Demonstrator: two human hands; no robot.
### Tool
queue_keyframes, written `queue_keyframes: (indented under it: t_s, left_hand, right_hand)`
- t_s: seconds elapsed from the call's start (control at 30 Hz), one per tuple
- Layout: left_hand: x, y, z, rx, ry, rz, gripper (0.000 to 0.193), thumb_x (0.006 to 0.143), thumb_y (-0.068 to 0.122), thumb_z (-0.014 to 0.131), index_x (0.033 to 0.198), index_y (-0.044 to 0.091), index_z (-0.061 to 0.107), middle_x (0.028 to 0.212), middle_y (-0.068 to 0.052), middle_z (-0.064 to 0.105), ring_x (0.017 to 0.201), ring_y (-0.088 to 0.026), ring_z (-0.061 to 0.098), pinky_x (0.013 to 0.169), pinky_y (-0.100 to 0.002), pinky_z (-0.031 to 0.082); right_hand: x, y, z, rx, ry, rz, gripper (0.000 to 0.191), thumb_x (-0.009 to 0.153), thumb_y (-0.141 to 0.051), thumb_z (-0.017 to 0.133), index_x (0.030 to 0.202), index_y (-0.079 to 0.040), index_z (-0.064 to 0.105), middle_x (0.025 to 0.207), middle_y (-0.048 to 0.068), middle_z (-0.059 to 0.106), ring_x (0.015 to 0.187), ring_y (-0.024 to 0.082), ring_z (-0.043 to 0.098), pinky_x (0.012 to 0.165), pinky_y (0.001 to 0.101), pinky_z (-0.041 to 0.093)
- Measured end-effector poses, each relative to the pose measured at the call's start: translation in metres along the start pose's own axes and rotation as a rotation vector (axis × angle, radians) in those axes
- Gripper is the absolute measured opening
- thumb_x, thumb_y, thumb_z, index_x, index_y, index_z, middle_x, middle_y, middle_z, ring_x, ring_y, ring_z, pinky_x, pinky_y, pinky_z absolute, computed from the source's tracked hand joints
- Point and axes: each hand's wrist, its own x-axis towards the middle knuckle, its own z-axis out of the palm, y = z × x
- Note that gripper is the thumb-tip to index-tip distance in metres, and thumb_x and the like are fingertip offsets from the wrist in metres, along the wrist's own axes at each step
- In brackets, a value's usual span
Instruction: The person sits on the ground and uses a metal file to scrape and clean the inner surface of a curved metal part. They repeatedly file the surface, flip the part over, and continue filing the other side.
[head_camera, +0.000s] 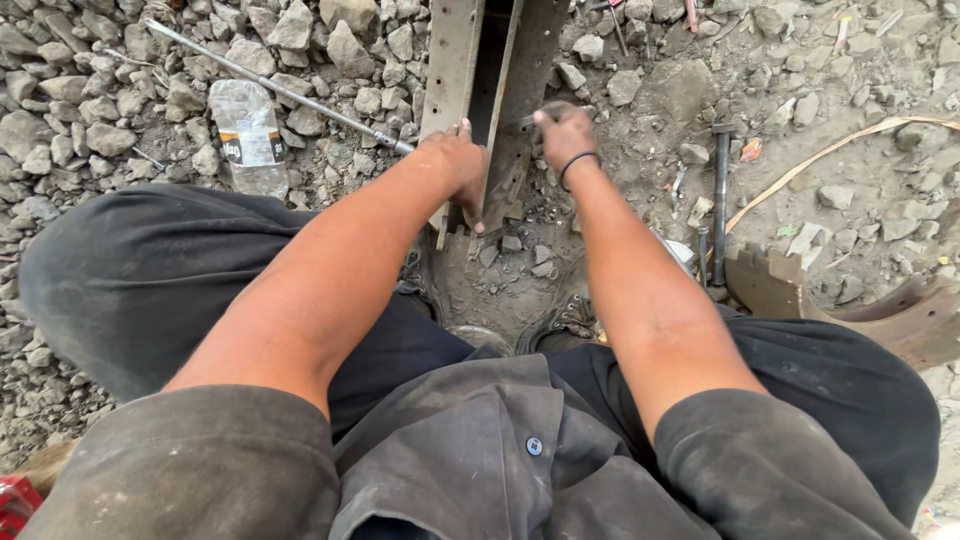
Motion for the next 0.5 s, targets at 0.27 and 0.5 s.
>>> queue_keyframes:
  t_s: [0.27, 0.5]
  left_hand:
    - [0.007, 0.0, 0.004, -0.046, 0.022, 0.01, 0.123, 0.058, 0.06, 0.097, 0.15, -0.001, 0.043, 0.164, -0.033, 0.014, 0.154, -0.043, 0.018, 0.122, -0.048, 0.025]
    - [0.009, 0.004, 0.002, 0.008, -0.023, 0.012, 0.119, 0.059, 0.06, 0.096, 0.148, -0.003, 0.048, 0.165, -0.035, 0.016, 0.156, -0.046, 0.015, 0.123, -0.053, 0.022]
  right_hand:
    - [0.006, -0.001, -0.009, -0.235, 0.443, -0.079, 0.023, 0.091, -0.027, 0.079, 0.101, -0.007, 0.075, 0.083, 0.012, 0.074, 0.077, 0.029, 0.071, 0.072, 0.0425, 0.056]
    - [0.004, -0.009, -0.019, 0.364, 0.102, 0.217, 0.013, 0.101, -0.012, 0.062, 0.11, -0.003, 0.065, 0.072, 0.004, 0.072, 0.052, 0.012, 0.07, 0.044, 0.0288, 0.059]
